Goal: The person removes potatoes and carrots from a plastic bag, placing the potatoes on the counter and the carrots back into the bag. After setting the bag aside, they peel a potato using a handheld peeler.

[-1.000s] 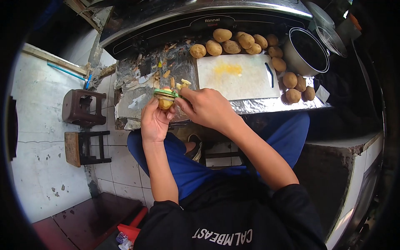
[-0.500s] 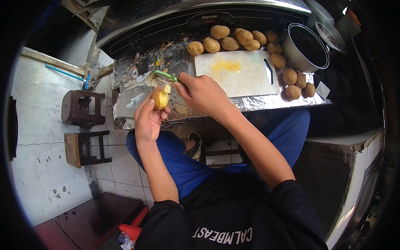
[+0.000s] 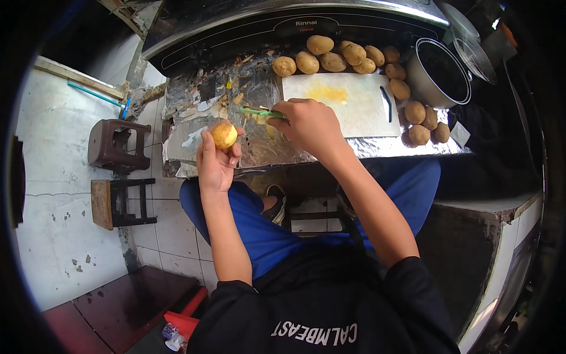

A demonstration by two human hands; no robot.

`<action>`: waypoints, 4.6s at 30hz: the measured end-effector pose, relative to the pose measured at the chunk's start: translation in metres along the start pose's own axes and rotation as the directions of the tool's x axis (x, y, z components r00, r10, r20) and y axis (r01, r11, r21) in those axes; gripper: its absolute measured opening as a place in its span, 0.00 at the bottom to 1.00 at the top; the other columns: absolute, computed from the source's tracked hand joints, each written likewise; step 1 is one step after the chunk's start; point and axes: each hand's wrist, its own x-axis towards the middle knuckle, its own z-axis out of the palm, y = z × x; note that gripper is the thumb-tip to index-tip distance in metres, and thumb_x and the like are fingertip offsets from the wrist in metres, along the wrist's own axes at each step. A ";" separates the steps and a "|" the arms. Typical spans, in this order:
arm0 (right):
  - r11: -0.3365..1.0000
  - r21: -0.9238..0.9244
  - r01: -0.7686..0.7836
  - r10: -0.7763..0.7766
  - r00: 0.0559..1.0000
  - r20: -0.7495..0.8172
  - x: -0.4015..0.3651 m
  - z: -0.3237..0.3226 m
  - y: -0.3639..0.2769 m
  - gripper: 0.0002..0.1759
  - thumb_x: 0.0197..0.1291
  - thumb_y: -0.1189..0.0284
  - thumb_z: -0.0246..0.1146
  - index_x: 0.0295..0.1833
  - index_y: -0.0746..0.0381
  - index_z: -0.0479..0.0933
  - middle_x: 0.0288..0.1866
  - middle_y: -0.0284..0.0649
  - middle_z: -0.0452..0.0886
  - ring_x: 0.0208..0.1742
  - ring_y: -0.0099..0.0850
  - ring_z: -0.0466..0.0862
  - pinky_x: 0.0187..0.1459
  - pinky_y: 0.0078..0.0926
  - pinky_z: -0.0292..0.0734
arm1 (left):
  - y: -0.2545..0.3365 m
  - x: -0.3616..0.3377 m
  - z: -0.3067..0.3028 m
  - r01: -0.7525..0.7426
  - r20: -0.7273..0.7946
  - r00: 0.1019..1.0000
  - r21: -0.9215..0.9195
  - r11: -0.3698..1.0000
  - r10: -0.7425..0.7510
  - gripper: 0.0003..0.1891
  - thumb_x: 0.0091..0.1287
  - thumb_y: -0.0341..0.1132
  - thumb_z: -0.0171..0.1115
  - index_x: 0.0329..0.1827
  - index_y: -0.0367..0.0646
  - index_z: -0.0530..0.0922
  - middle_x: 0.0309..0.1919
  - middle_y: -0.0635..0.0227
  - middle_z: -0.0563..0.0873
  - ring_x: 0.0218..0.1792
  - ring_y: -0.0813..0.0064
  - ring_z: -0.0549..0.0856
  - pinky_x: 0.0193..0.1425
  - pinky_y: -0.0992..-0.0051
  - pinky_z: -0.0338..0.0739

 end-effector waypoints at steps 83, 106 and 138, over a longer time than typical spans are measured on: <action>0.995 -0.088 -0.044 0.035 0.995 -0.098 -0.004 0.014 -0.024 0.12 0.63 0.63 0.63 0.40 0.61 0.81 0.27 0.47 0.82 0.31 0.49 0.84 0.34 0.44 0.80 | -0.005 0.005 0.013 0.169 -0.180 0.961 -0.228 0.959 -0.212 0.28 0.72 0.50 0.36 0.58 0.38 0.75 0.23 0.65 0.76 0.12 0.81 0.61 0.16 0.81 0.56; 0.232 0.810 -0.539 0.364 0.820 0.442 0.007 0.023 -0.020 0.14 0.64 0.65 0.66 0.49 0.64 0.79 0.21 0.26 0.69 0.18 0.15 0.64 0.21 0.17 0.56 | -0.013 0.006 0.000 0.254 0.170 0.966 -0.533 0.807 -0.192 0.29 0.77 0.53 0.35 0.69 0.44 0.69 0.25 0.64 0.75 0.12 0.81 0.61 0.16 0.80 0.58; 0.998 -0.007 0.068 -0.066 0.980 0.190 -0.016 0.044 -0.060 0.18 0.71 0.61 0.56 0.57 0.61 0.75 0.20 0.49 0.79 0.23 0.50 0.82 0.26 0.47 0.77 | -0.016 -0.002 0.025 -0.068 -0.435 0.890 -0.425 0.902 -0.138 0.16 0.75 0.42 0.43 0.49 0.39 0.75 0.41 0.59 0.83 0.43 0.67 0.84 0.51 0.68 0.80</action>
